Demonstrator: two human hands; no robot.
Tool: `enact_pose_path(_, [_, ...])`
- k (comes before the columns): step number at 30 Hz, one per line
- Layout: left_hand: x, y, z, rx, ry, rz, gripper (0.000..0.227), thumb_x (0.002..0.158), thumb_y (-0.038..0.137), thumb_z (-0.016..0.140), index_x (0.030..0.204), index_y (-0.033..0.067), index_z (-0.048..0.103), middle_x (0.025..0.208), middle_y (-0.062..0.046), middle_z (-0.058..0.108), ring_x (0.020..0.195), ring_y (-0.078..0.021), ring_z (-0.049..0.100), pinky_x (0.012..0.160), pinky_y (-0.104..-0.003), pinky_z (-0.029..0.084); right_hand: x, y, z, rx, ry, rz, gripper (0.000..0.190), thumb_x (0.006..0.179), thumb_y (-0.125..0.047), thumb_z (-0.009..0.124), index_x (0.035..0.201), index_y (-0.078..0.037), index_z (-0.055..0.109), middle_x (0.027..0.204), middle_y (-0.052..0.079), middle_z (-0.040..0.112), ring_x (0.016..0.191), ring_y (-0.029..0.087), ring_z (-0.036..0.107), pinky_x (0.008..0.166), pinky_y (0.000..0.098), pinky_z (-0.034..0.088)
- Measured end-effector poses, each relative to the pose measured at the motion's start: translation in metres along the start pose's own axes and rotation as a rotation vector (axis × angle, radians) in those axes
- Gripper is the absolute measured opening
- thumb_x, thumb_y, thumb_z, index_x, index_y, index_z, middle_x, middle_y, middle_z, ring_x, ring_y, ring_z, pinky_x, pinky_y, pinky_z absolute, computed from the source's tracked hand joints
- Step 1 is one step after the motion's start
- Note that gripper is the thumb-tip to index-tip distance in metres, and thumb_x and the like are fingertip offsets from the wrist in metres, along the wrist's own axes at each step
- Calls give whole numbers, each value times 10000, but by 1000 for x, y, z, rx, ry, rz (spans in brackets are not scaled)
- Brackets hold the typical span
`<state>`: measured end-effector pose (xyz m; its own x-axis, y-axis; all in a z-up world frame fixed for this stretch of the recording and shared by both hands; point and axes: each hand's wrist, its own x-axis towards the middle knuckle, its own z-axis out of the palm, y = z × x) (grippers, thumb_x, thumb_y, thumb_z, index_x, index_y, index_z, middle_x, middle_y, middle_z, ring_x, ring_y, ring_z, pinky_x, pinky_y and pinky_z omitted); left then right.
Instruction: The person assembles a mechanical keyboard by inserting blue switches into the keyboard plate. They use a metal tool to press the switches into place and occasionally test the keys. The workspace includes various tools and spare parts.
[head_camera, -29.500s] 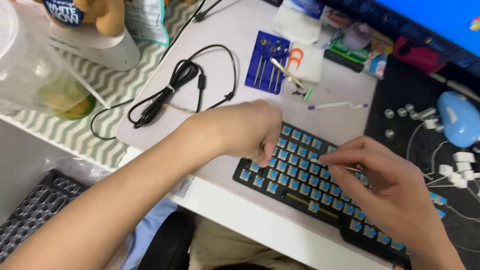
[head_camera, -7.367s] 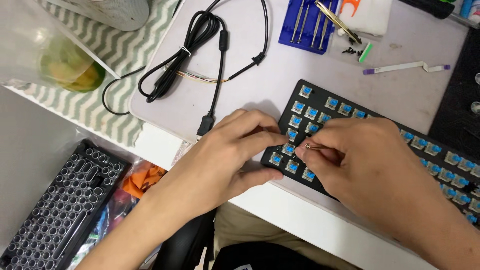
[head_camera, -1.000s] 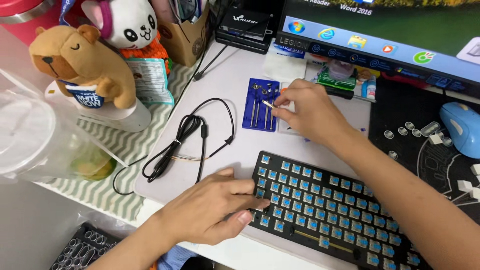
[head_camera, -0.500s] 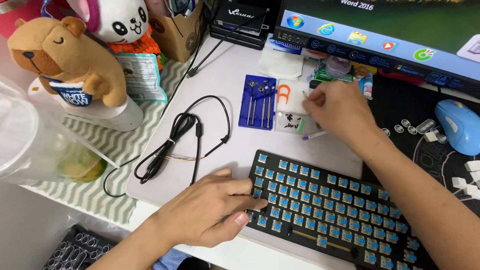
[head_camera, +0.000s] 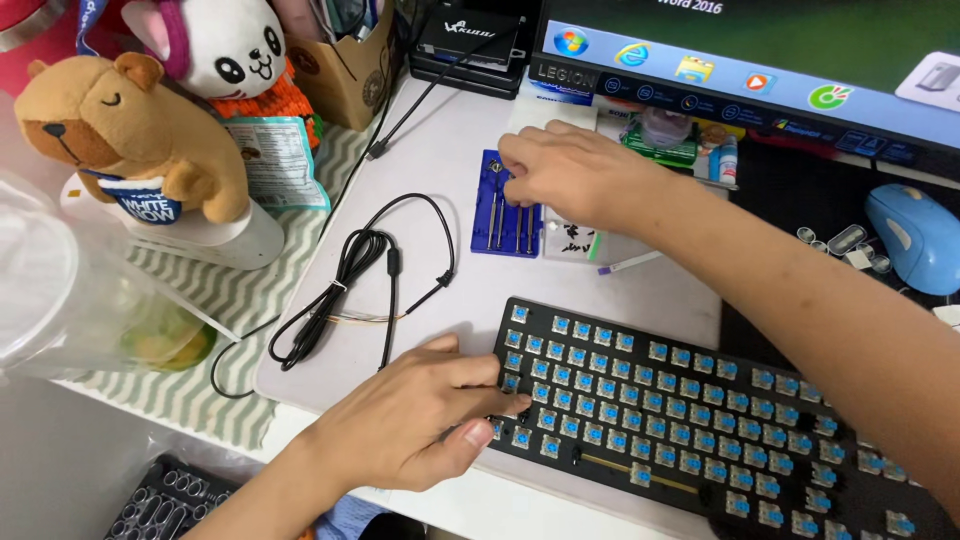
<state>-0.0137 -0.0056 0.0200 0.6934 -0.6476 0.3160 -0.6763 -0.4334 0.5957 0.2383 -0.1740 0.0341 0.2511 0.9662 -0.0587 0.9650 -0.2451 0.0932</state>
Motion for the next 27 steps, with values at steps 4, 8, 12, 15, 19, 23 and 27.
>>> enact_pose_path(4, [1, 0, -1, -4, -1, 1, 596, 1079, 334, 215, 1184, -14, 687, 900, -76, 519, 682, -285, 497, 693, -427, 367, 6, 1, -5, -173, -97, -163, 144, 971, -64, 626, 1074, -136, 697, 1011, 96, 556, 891, 316, 550, 743, 435, 466])
enact_pose_path(8, [1, 0, 0, 13, -5, 7, 629, 1084, 348, 196, 1177, -18, 699, 879, -69, 503, 669, -280, 489, 681, -428, 365, 11, 14, 6, -396, -12, -426, 224, 916, -67, 706, 1102, -187, 667, 982, 54, 578, 846, 246, 620, 807, 391, 476])
enact_pose_path(12, [3, 1, -2, 12, -2, 15, 636, 1088, 348, 187, 1153, -24, 699, 930, -79, 539, 684, -287, 508, 678, -427, 364, 5, 20, 8, -498, 126, -531, 257, 880, -34, 738, 958, -212, 571, 935, 27, 556, 721, 198, 627, 787, 348, 450])
enact_pose_path(15, [3, 0, -2, 17, -4, 14, 634, 1084, 346, 193, 1155, -26, 701, 968, -87, 557, 698, -294, 524, 678, -429, 368, -6, 18, 2, -564, 269, -533, 176, 993, -26, 642, 986, -189, 577, 852, -11, 552, 644, 171, 575, 863, 345, 414])
enact_pose_path(19, [1, -1, 0, 25, -4, 25, 592, 1075, 315, 228, 1176, -32, 697, 922, -86, 529, 714, -294, 523, 688, -436, 370, -27, -14, 3, -73, 593, -276, 66, 1033, 30, 643, 1061, -26, 662, 902, 76, 626, 755, 202, 607, 832, 341, 504])
enact_pose_path(23, [2, 0, -1, 20, 16, 35, 633, 1085, 341, 194, 1163, -41, 692, 916, -96, 521, 693, -301, 512, 673, -440, 365, -63, -99, -22, 1313, 755, 304, 115, 1026, -58, 604, 942, 12, 571, 773, 136, 683, 496, 188, 668, 551, 219, 510])
enact_pose_path(27, [2, 0, 0, 39, 9, 25, 642, 1082, 348, 184, 1163, -28, 699, 941, -102, 527, 687, -301, 502, 668, -441, 352, -91, -123, -2, 1886, 795, 201, 51, 949, -13, 655, 977, 29, 649, 824, 219, 721, 517, 306, 696, 532, 322, 592])
